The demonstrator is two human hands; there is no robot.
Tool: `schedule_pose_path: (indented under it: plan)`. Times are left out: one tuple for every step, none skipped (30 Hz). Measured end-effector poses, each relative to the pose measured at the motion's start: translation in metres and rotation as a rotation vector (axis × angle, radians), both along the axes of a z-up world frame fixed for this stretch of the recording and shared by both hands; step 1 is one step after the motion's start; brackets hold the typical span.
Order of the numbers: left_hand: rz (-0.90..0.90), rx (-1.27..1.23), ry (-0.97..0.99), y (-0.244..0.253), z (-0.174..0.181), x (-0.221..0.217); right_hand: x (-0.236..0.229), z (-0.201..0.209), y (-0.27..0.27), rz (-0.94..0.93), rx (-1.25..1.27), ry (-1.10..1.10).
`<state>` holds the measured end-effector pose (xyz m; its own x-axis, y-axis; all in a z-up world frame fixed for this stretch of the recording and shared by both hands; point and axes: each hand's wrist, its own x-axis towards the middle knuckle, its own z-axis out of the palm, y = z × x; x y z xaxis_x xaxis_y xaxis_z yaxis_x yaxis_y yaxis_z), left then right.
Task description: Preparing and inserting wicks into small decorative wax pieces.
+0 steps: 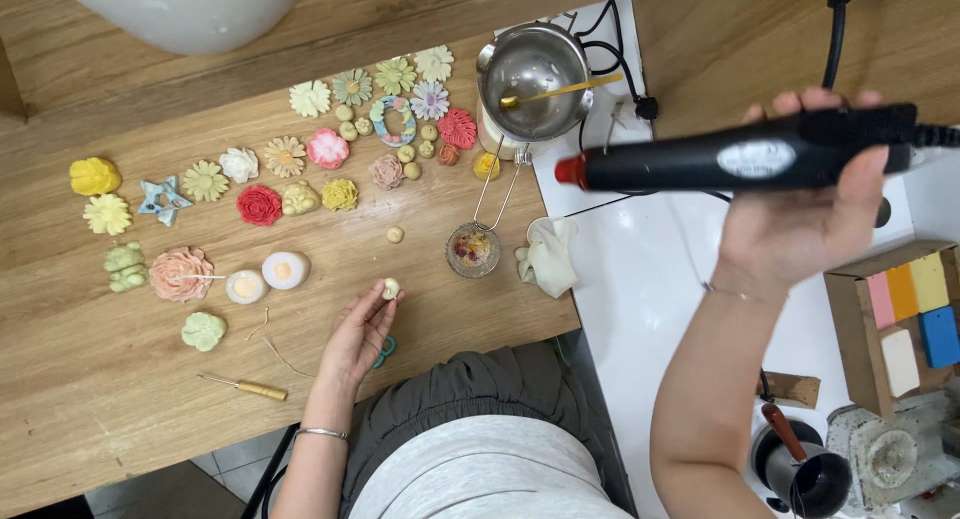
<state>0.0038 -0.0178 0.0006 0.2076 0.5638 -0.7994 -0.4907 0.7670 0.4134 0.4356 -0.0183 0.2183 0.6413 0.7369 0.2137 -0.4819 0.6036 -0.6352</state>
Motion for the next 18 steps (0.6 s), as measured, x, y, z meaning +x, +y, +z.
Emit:
schedule_pose_path:
  plan:
    - [-0.002, -0.006, 0.005, 0.0, -0.002, 0.0, 0.002, 0.003, -0.015, 0.01, -0.094, -0.081]
    - [-0.003, -0.013, 0.01, 0.0, -0.003, 0.0, 0.004, 0.007, -0.031, 0.02, -0.188, -0.162]
    - [-0.005, -0.012, 0.009, 0.0, -0.006, 0.0, 0.003, -0.002, -0.037, 0.018, -0.188, -0.163]
    - [-0.009, -0.007, -0.01, 0.0, -0.008, 0.0, 0.002, -0.011, -0.043, 0.012, -0.328, -0.269]
    - [-0.011, -0.003, -0.028, -0.001, -0.01, 0.0, 0.001, -0.02, -0.049, 0.006, -0.468, -0.374]
    - [-0.011, -0.003, -0.029, 0.001, -0.009, 0.001, 0.003, -0.046, -0.05, 0.006, -0.468, -0.375]
    - [-0.016, 0.01, -0.036, 0.0, -0.007, 0.002, 0.004, -0.072, -0.053, -0.003, -0.721, -0.523]
    - [-0.022, 0.022, -0.042, 0.0, -0.006, 0.003, 0.004, -0.098, -0.056, -0.008, -0.973, -0.668]
    - [-0.017, 0.021, -0.04, 0.001, -0.005, 0.004, 0.002, -0.115, -0.057, -0.003, -0.972, -0.669]
    - [0.0, 0.02, -0.062, 0.003, -0.004, 0.005, -0.002, -0.133, -0.058, 0.016, -1.155, -0.799]
    - [0.02, 0.019, -0.083, 0.003, -0.003, 0.005, -0.005, -0.151, -0.059, 0.041, -1.335, -0.932]
    - [0.027, 0.018, -0.08, 0.005, -0.001, 0.009, -0.002, -0.17, -0.064, 0.049, -1.333, -0.934]
    - [0.025, 0.037, -0.085, 0.006, 0.003, 0.009, -0.002, -0.191, -0.068, 0.026, -1.285, -1.042]
    - [0.022, 0.056, -0.089, 0.007, 0.006, 0.009, -0.003, -0.213, -0.071, 0.003, -1.232, -1.148]
    - [0.039, 0.05, -0.074, 0.007, 0.009, 0.01, -0.005, -0.22, -0.072, 0.029, -1.226, -1.147]
    - [0.046, 0.066, -0.12, 0.006, 0.012, 0.011, -0.008, -0.228, -0.073, -0.005, -1.232, -1.256]
    - [0.051, 0.087, -0.167, 0.008, 0.014, 0.013, -0.01, -0.236, -0.073, -0.045, -1.23, -1.366]
    - [0.067, 0.086, -0.153, 0.007, 0.022, 0.013, -0.016, -0.24, -0.073, -0.023, -1.22, -1.365]
